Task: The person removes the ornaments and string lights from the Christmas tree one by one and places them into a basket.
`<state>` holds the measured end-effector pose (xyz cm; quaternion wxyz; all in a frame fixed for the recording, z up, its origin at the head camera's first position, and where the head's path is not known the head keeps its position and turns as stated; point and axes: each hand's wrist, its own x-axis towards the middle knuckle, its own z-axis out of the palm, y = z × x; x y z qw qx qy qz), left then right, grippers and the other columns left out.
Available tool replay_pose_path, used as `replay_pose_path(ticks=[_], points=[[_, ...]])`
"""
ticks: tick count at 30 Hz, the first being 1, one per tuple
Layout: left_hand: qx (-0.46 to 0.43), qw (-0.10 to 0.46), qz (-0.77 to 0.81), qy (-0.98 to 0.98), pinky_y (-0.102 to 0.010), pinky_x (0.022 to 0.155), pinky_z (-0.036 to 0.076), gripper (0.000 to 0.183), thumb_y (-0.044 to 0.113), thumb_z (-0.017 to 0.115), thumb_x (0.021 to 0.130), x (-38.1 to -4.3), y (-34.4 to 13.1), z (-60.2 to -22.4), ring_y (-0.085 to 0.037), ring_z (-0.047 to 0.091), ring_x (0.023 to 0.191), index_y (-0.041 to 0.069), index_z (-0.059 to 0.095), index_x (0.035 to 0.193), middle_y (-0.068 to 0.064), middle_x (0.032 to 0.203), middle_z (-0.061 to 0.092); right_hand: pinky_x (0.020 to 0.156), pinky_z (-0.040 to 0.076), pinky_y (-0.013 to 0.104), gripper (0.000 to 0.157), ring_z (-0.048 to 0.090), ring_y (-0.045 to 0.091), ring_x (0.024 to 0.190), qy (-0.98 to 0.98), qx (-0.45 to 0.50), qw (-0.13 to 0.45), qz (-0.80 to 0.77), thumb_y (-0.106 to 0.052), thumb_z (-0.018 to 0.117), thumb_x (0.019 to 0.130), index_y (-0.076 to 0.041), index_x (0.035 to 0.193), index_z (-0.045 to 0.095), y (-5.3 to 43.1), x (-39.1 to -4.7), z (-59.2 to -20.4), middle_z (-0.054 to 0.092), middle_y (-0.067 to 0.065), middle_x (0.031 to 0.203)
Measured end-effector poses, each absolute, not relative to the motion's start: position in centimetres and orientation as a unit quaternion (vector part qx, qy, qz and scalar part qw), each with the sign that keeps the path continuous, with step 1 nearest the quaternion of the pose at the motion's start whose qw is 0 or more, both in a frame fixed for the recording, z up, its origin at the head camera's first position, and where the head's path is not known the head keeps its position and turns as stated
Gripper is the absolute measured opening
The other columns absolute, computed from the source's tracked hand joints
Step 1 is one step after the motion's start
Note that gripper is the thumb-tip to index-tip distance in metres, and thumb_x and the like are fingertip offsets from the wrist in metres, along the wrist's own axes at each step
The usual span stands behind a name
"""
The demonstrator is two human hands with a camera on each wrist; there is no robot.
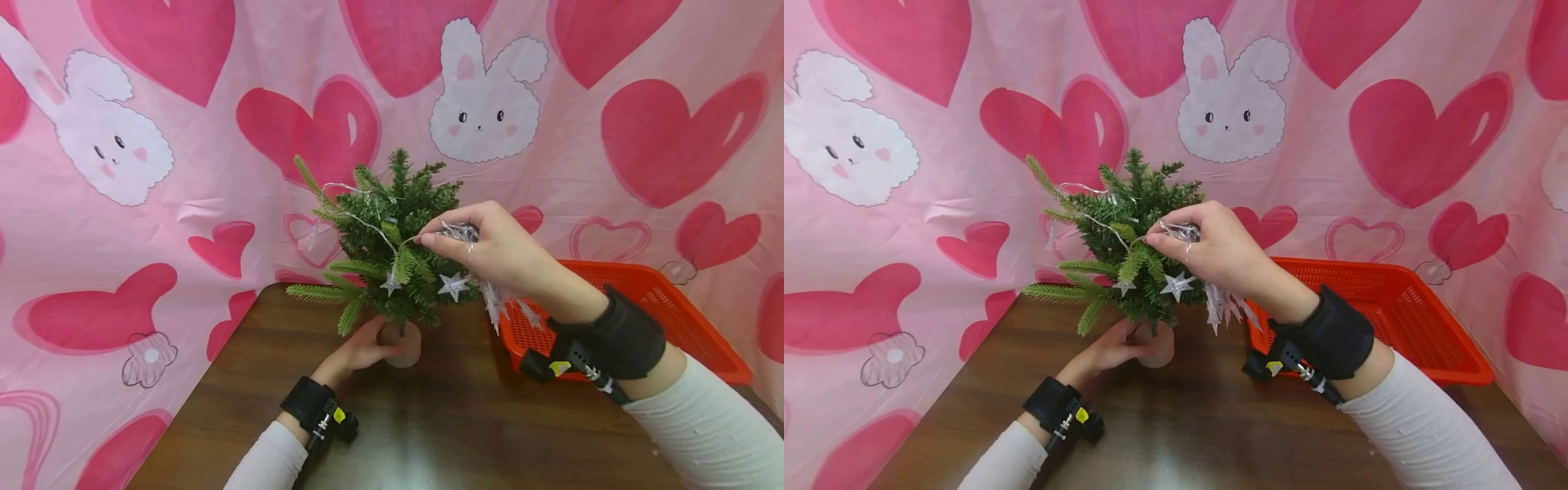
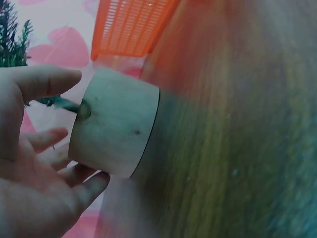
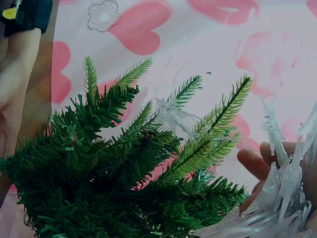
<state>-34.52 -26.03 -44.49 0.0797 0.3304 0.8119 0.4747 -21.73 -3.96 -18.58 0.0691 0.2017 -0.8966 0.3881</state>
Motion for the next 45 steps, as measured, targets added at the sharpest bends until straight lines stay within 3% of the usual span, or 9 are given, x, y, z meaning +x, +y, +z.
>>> replay_pose_path(ticks=[2, 5, 10, 13, 18, 21, 29, 38, 45], points=[[0.326, 0.086, 0.466, 0.818, -0.054, 0.112, 0.036, 0.072, 0.022, 0.075, 0.087, -34.6, -26.1, -44.4, -0.028, 0.044, 0.139, 0.018, 0.039, 0.15, -0.006, 0.151, 0.047, 0.044, 0.041, 0.033, 0.023, 0.038, 0.019, 0.044, -0.885, 0.207, 0.068, 0.41, -0.033, 0.066, 0.095, -0.019, 0.113, 0.073, -3.9, -21.7, -18.6, 0.062, 0.003, 0.111], [0.323, 0.086, 0.455, 0.826, -0.055, 0.113, 0.035, 0.073, 0.021, 0.074, 0.087, -34.6, -26.1, -44.4, -0.03, 0.043, 0.14, 0.017, 0.038, 0.151, -0.008, 0.152, 0.045, 0.047, 0.045, 0.035, 0.026, 0.043, 0.022, 0.05, -0.864, 0.207, 0.061, 0.455, -0.032, 0.064, 0.097, -0.016, 0.115, 0.072, -3.8, -21.8, -18.7, 0.062, 0.006, 0.099], [0.313, 0.081, 0.45, 0.832, -0.055, 0.109, 0.038, 0.067, 0.021, 0.074, 0.087, -34.4, -26.0, -44.5, -0.033, 0.047, 0.135, 0.013, 0.044, 0.146, -0.012, 0.146, 0.05, 0.054, 0.05, 0.037, 0.026, 0.064, 0.025, 0.083, -0.831, 0.216, 0.059, 0.509, -0.029, 0.06, 0.099, -0.01, 0.115, 0.069, -3.9, -21.9, -18.9, 0.068, 0.011, 0.103], [0.332, 0.057, 0.454, 0.825, -0.053, 0.105, 0.041, 0.059, 0.018, 0.075, 0.087, -34.2, -25.8, -44.5, -0.034, 0.051, 0.129, 0.009, 0.05, 0.14, -0.014, 0.139, 0.055, 0.056, 0.05, 0.035, 0.026, 0.067, 0.024, 0.1, -0.816, 0.233, 0.053, 0.527, -0.028, 0.056, 0.101, -0.007, 0.114, 0.065, -3.8, -22.0, -18.9, 0.068, 0.006, 0.124], [0.393, -0.022, 0.444, 0.805, -0.046, 0.099, 0.046, 0.051, 0.012, 0.076, 0.083, -33.7, -25.4, -44.6, -0.031, 0.057, 0.12, 0.005, 0.056, 0.13, -0.014, 0.127, 0.062, 0.051, 0.041, 0.028, 0.022, 0.071, 0.019, 0.105, -0.758, 0.246, 0.026, 0.604, -0.029, 0.05, 0.104, -0.008, 0.098, 0.056, -3.5, -22.1, -18.9, 0.069, 0.002, 0.127], [0.398, -0.043, 0.439, 0.805, -0.047, 0.1, 0.046, 0.052, 0.011, 0.077, 0.083, -33.5, -25.2, -44.5, -0.03, 0.057, 0.121, 0.005, 0.056, 0.13, -0.013, 0.126, 0.063, 0.048, 0.038, 0.026, 0.023, 0.073, 0.025, 0.104, -0.717, 0.256, 0.011, 0.649, -0.026, 0.045, 0.106, -0.009, 0.091, 0.052, -3.3, -22.1, -18.9, 0.071, 0.003, 0.125], [0.356, 0.005, 0.46, 0.813, -0.056, 0.108, 0.039, 0.054, 0.014, 0.076, 0.086, -33.1, -25.1, -44.4, -0.035, 0.049, 0.133, 0.008, 0.054, 0.134, -0.013, 0.137, 0.057, 0.051, 0.042, 0.025, 0.028, 0.073, 0.028, 0.103, -0.704, 0.276, 0.002, 0.655, -0.021, 0.037, 0.107, -0.01, 0.085, 0.05, -2.8, -22.4, -18.7, 0.073, 0.004, 0.118], [0.328, 0.015, 0.494, 0.805, -0.06, 0.11, 0.035, 0.057, 0.012, 0.077, 0.084, -32.9, -24.9, -44.9, -0.04, 0.043, 0.137, 0.006, 0.052, 0.135, -0.018, 0.143, 0.05, 0.054, 0.046, 0.029, 0.019, 0.067, 0.018, 0.069, -0.705, 0.232, 0.004, 0.67, -0.023, 0.055, 0.102, -0.01, 0.088, 0.059, -2.2, -22.0, -17.7, 0.071, 0.003, 0.09], [0.317, 0.0, 0.492, 0.811, -0.058, 0.109, 0.037, 0.065, 0.014, 0.08, 0.082, -33.0, -24.7, -45.1, -0.036, 0.046, 0.136, 0.007, 0.049, 0.139, -0.015, 0.143, 0.052, 0.054, 0.042, 0.032, 0.028, 0.047, 0.018, 0.063, -0.764, 0.22, 0.029, 0.606, -0.019, 0.07, 0.092, -0.01, 0.086, 0.044, -2.2, -21.8, -17.2, 0.054, 0.002, 0.074]])
